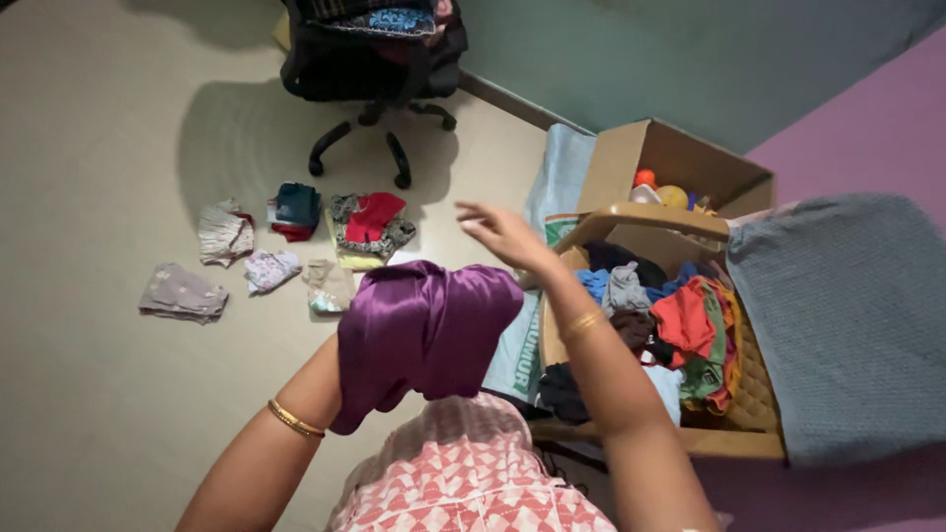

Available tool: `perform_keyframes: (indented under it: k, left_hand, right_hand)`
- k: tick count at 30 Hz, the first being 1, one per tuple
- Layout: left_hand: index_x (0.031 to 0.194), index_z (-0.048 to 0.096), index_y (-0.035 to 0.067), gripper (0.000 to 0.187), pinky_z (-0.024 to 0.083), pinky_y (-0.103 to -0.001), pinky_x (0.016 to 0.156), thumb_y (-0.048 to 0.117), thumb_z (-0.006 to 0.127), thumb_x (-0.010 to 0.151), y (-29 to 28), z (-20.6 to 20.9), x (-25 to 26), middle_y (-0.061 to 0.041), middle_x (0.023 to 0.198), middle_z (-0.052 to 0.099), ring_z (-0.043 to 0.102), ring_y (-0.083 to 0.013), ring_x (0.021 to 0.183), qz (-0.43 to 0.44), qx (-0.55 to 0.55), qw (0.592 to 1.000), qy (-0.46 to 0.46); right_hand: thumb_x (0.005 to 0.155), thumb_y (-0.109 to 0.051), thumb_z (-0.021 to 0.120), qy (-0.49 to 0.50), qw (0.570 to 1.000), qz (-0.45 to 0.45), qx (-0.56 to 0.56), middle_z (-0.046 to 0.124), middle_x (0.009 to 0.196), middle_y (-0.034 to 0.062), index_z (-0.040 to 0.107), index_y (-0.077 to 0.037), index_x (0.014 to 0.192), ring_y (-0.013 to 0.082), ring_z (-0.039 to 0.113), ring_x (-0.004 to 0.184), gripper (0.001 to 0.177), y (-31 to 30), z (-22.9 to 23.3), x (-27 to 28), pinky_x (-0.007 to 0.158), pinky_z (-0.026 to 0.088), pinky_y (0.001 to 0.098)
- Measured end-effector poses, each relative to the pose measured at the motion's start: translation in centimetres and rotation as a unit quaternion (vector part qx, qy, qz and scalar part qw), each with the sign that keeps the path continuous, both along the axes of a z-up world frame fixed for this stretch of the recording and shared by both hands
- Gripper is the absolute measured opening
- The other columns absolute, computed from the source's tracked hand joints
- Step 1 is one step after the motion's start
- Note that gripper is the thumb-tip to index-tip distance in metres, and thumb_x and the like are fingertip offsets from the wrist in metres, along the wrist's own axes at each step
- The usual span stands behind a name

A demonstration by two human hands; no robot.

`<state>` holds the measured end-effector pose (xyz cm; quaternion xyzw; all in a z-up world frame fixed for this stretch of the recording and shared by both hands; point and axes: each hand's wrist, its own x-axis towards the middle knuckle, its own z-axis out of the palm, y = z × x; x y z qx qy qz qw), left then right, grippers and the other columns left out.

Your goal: The person sorts and folds items of clothing by hand, picking them up from a pile on the floor and a chair, folding them, and placing them into organized stacks on the floor.

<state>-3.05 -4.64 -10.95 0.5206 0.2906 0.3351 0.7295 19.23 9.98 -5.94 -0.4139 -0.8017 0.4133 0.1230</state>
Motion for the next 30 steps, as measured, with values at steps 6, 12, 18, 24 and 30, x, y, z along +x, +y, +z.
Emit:
perform_keyframes:
  k: [6, 12, 18, 24, 30]
  left_hand:
    - [0.118, 0.069, 0.006, 0.041, 0.059, -0.029, 0.089, 0.009, 0.079, 0.078, -2.1, -1.8, -2.3, -0.009, 0.114, 0.073, 0.07, -0.0155, 0.102, 0.051, 0.414, 0.895, 0.156]
    - [0.119, 0.068, 0.0, 0.032, 0.063, -0.033, 0.089, -0.004, 0.071, 0.087, -3.5, -10.8, -2.2, -0.013, 0.114, 0.073, 0.072, -0.0186, 0.098, -0.039, 0.075, 0.994, -0.063]
    - [0.121, 0.069, 0.001, 0.03, 0.061, -0.032, 0.086, 0.001, 0.068, 0.091, -6.0, -11.6, -1.2, -0.012, 0.112, 0.074, 0.072, -0.018, 0.095, -0.096, -0.227, 0.963, -0.111]
    - [0.121, 0.071, 0.002, 0.03, 0.06, -0.031, 0.084, 0.006, 0.067, 0.091, -9.9, -11.1, -2.7, -0.009, 0.109, 0.075, 0.071, -0.0164, 0.092, -0.132, -0.294, 0.946, -0.046]
    - [0.121, 0.072, 0.003, 0.031, 0.058, -0.03, 0.081, 0.01, 0.067, 0.092, -9.4, -11.7, -3.0, -0.007, 0.106, 0.075, 0.07, -0.0147, 0.09, -0.094, -0.328, 0.939, -0.035]
  right_hand:
    - [0.07, -0.043, 0.087, -0.031, 0.949, 0.207, 0.238, 0.056, 0.143, 0.0176, 0.042, -0.011, 0.151, 0.0359, 0.054, 0.131, 0.098, -12.1, 7.0, -2.4, 0.11, 0.042, 0.0524]
    - [0.071, -0.036, 0.086, -0.108, 0.975, 0.167, 0.101, 0.068, 0.134, 0.0112, 0.046, -0.02, 0.153, 0.033, 0.067, 0.117, 0.092, -13.7, 2.3, -3.7, 0.096, 0.052, 0.0466]
    - [0.068, -0.044, 0.088, -0.114, 0.971, 0.2, -0.062, 0.072, 0.117, 0.0178, 0.049, -0.016, 0.146, 0.0383, 0.072, 0.101, 0.091, -13.7, -3.0, -2.0, 0.089, 0.055, 0.0448]
    - [0.074, -0.046, 0.08, -0.104, 0.928, 0.313, -0.175, 0.074, 0.117, 0.0213, 0.057, -0.011, 0.146, 0.0364, 0.072, 0.107, 0.083, -14.7, -7.7, -0.2, 0.096, 0.054, 0.0432]
    - [0.079, -0.049, 0.083, -0.004, 0.911, 0.398, -0.11, 0.064, 0.132, 0.0303, 0.048, 0.004, 0.142, 0.0432, 0.065, 0.119, 0.089, -11.1, -9.8, -2.5, 0.1, 0.051, 0.0452]
